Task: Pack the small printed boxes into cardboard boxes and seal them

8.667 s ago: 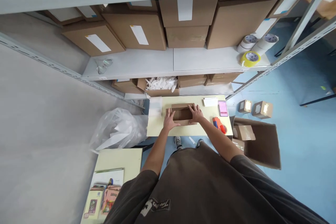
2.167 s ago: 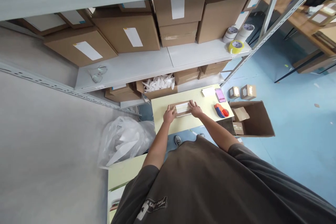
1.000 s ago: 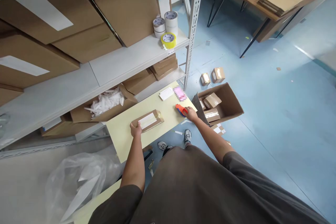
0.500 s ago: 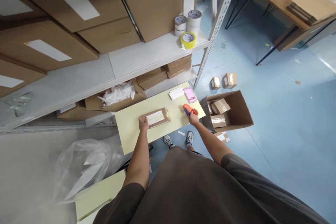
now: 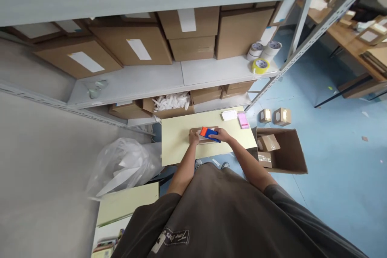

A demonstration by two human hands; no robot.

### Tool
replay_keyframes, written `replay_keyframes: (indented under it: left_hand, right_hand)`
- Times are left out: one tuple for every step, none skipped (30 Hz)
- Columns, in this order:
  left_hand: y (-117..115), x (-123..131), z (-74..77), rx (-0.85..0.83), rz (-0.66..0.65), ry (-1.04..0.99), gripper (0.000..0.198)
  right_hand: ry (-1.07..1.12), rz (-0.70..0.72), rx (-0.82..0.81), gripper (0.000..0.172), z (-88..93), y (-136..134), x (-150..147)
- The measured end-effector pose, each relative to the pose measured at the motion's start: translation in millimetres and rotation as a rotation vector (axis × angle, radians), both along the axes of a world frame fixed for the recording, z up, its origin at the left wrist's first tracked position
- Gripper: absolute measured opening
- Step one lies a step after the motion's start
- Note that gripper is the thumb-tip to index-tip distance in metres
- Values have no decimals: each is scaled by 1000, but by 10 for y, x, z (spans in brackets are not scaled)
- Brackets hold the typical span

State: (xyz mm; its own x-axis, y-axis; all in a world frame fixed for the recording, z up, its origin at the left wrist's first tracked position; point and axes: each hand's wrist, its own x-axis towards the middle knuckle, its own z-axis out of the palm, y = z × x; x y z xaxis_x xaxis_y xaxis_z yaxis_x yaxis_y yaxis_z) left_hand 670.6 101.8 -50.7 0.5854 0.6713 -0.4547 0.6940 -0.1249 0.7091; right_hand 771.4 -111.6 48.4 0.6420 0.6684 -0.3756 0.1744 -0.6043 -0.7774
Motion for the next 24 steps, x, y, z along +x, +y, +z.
replay_keyframes:
  left_hand:
    - [1,-6,-14,-16,35,-1,66]
    - [1,-11,-26,-28,61,-7,65]
    - [1,-18,-34,-43,81,-14,65]
    - [3,-29,-38,-60,88,-29,65]
    - [8,-46,-36,-81,85,-43,67]
    - [18,-72,-28,-102,81,-55,70]
    - [33,-107,-13,-111,80,-71,73]
    - [53,-150,8,-99,81,-98,76]
    - [77,-199,35,-61,85,-136,77]
    - [103,-249,68,-7,88,-185,75]
    - [127,-296,105,46,89,-239,69]
    - [147,-334,145,74,80,-291,59]
    - [160,-358,188,59,56,-335,47]
    - [165,-369,230,-1,17,-368,39]
    - [162,-364,270,-90,-30,-390,38]
    - [152,-347,306,-187,-79,-403,40]
    - [137,-322,335,-275,-122,-407,43]
    - [120,-294,357,-343,-153,-404,46]
    - [103,-266,371,-389,-165,-398,46]
    - [87,-243,377,-417,-161,-393,45]
    - [73,-228,376,-436,-146,-394,43]
    - [63,-219,371,-449,-127,-403,40]
    - [56,-218,363,-460,-110,-418,39]
    - [53,-223,354,-470,-99,-434,37]
  right_hand:
    - [-5,27,-17,53,-8,33,33]
    - [-4,48,-28,54,-25,51,64]
    - [2,60,-30,55,-46,59,90]
    - [12,66,-29,55,-68,59,108]
    - [24,63,-29,56,-90,56,119]
    - [34,55,-33,56,-108,51,122]
    - [40,44,-40,57,-123,46,118]
    - [45,35,-45,57,-132,41,110]
    - [48,29,-45,58,-138,36,98]
    - [51,28,-39,58,-139,31,85]
    - [54,27,-30,58,-138,26,71]
    - [54,26,-22,59,-135,20,60]
    - [52,26,-17,59,-129,14,51]
    - [48,28,-18,58,-123,9,44]
    - [42,31,-23,58,-117,4,40]
    - [36,35,-28,58,-110,-1,39]
    - [29,40,-31,58,-103,-6,39]
    - [23,45,-30,57,-98,-12,39]
    - [16,47,-24,56,-92,-18,39]
    - [11,48,-17,56,-88,-26,39]
    - [11,52,-11,56,-84,-35,37]
    - [12,56,-8,56,-81,-44,35]
    - [14,59,-6,56,-78,-53,33]
    - [16,63,-5,56,-75,-61,31]
